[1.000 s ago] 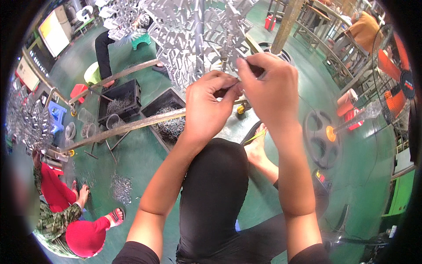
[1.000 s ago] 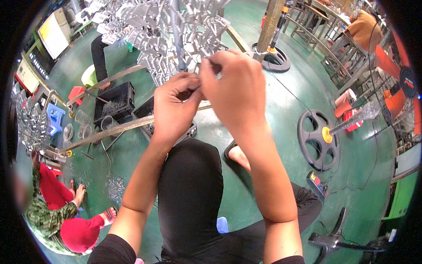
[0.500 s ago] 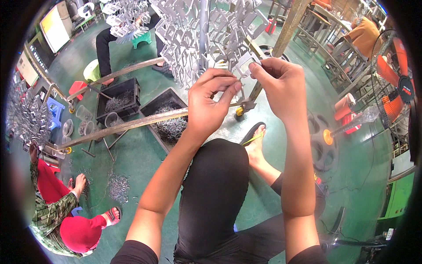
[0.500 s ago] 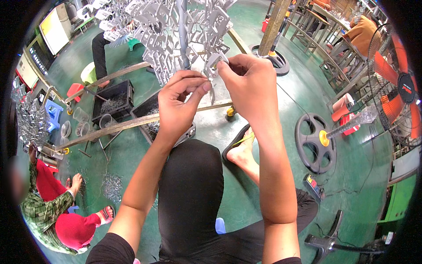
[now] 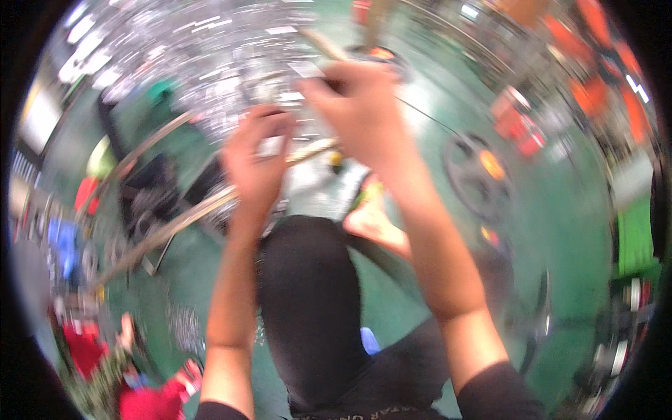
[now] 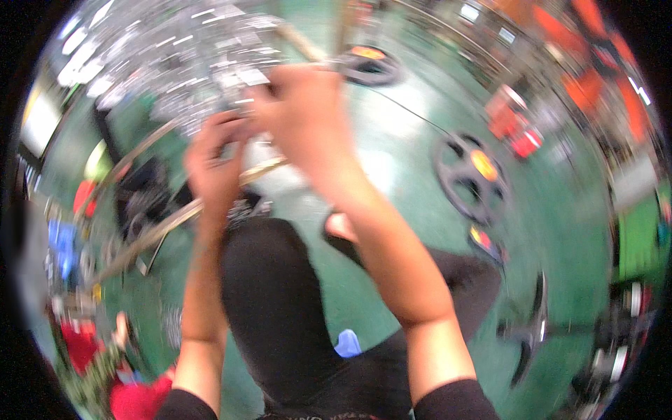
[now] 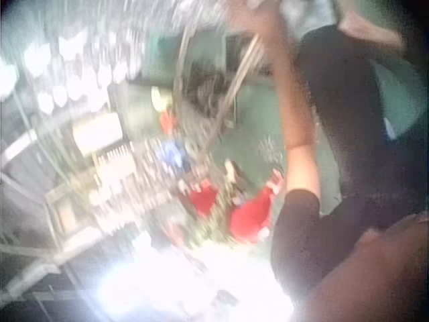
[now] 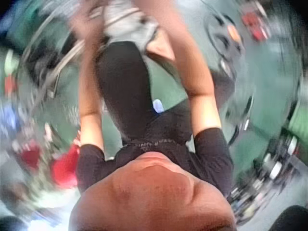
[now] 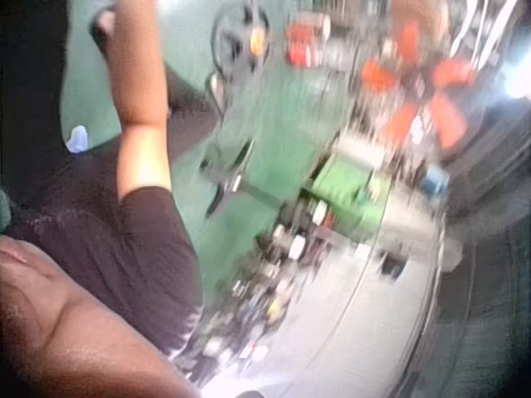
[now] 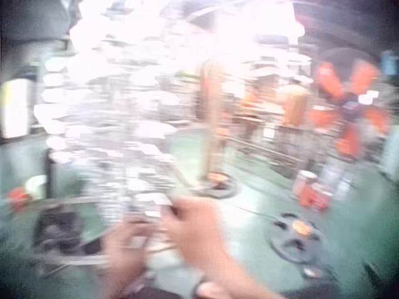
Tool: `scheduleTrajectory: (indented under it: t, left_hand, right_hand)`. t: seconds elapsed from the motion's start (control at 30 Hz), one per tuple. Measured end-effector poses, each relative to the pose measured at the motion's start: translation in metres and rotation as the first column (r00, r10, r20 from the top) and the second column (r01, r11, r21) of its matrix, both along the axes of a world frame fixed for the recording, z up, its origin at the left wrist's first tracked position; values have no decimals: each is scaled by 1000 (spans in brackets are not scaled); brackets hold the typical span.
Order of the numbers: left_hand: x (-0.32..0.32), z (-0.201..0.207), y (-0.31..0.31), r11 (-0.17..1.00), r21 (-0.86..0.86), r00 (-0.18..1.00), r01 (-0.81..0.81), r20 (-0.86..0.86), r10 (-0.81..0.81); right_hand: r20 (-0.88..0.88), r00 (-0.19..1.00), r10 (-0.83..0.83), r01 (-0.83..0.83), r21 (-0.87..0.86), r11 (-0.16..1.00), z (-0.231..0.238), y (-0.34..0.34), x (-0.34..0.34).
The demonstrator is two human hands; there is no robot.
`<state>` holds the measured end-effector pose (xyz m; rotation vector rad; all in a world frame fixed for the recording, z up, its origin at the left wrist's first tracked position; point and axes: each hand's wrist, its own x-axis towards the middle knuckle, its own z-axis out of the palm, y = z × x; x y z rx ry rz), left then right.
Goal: The person assembles metal clusters by picking up small metal hooks from the floor and attaching them to a central metal frame or rack, periodically reaching out to adjust a nearby fan.
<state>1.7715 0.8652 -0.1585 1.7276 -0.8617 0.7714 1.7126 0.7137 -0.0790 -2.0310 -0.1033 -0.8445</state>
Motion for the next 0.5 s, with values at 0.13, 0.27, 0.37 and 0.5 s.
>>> scheduleTrajectory:
  t: [0.13, 0.27, 0.37, 0.5]
  left_hand:
    - [11, -5, 25, 991, -122, 972, 63, -219, -89]
    - [9, -8, 14, 995, -62, 938, 82, -334, -98]
    - [35, -10, 31, 988, -64, 927, 138, -342, -151]
    - [41, -14, 45, 987, -58, 910, 147, -384, -158]
  right_hand:
    - [-106, 991, -87, 47, -337, 940, 1, 21, -52]
    - [-133, 974, -184, 143, -271, 952, 19, -53, -199]
    - [-204, 809, -551, 540, -112, 834, 26, -142, -261]
    - [-240, 406, -882, 861, -223, 457, -62, -319, -335]
